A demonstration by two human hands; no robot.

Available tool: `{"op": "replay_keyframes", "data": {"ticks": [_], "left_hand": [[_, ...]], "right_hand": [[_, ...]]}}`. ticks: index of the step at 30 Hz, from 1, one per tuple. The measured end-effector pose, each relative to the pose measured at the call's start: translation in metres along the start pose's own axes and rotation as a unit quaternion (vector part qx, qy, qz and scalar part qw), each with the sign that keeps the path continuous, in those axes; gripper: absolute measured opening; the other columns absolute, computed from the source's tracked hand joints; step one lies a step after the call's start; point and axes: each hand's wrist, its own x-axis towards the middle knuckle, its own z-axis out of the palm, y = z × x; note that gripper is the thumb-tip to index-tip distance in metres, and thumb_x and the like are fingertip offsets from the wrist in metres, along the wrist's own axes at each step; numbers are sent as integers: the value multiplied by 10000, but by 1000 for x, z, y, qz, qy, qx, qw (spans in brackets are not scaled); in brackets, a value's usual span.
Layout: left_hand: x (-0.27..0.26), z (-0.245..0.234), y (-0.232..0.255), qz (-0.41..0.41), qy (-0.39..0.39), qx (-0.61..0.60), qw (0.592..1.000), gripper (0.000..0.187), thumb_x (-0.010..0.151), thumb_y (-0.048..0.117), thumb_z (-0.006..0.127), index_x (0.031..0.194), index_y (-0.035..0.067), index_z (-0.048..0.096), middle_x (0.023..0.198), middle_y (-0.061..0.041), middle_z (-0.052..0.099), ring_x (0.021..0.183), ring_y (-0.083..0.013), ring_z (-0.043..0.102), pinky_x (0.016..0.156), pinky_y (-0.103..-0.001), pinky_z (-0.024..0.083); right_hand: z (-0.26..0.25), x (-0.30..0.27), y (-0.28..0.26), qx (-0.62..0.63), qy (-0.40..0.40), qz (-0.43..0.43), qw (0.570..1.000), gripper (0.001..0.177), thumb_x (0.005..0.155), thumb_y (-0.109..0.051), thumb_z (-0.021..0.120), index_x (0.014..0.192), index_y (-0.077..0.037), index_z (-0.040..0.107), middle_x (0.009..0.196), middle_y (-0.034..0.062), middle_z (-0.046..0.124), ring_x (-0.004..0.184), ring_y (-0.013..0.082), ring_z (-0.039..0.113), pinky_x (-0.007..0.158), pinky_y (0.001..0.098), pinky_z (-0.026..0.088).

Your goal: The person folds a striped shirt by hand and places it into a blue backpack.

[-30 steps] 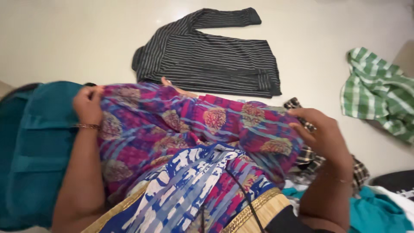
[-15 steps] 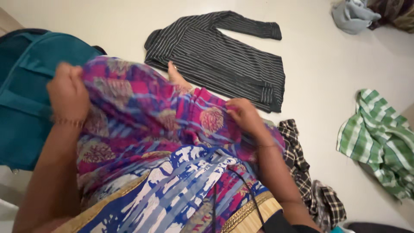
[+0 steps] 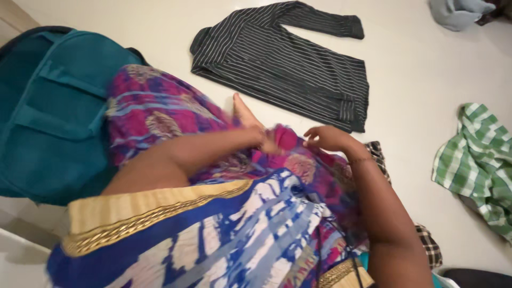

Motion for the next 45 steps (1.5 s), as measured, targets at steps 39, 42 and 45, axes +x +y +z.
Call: {"op": "replay_keyframes", "data": {"ticks": [39, 42, 45], "left_hand": [[11, 84, -83, 71, 110, 33, 991, 377, 949, 389, 504, 1200, 142, 639, 1210, -130, 674, 1099, -341, 659, 905, -611, 476], [8, 90, -87, 52, 80, 13, 995, 391, 946, 406, 506, 1209, 147, 637, 1219, -129, 669, 1111, -342, 652, 915, -627, 463], [2, 92, -93, 41, 64, 4, 997, 406, 944, 424, 508, 1217, 152, 635, 1228, -129, 663, 1122, -343, 645, 925, -643, 450]], "right_hand": [[81, -216, -14, -75, 565, 233, 788, 158, 1102, -109, 630, 1062, 37, 675, 1053, 201, 695, 894, 311, 645, 858, 395, 512], [86, -213, 16, -226, 627, 190, 721, 148, 1120, -55, 533, 1000, 11, 590, 1010, 155, 616, 911, 318, 597, 848, 404, 481], [90, -211, 33, -260, 662, 142, 688, 84, 1110, -46, 499, 1046, -28, 551, 1009, 124, 598, 902, 305, 594, 803, 402, 465]]}}
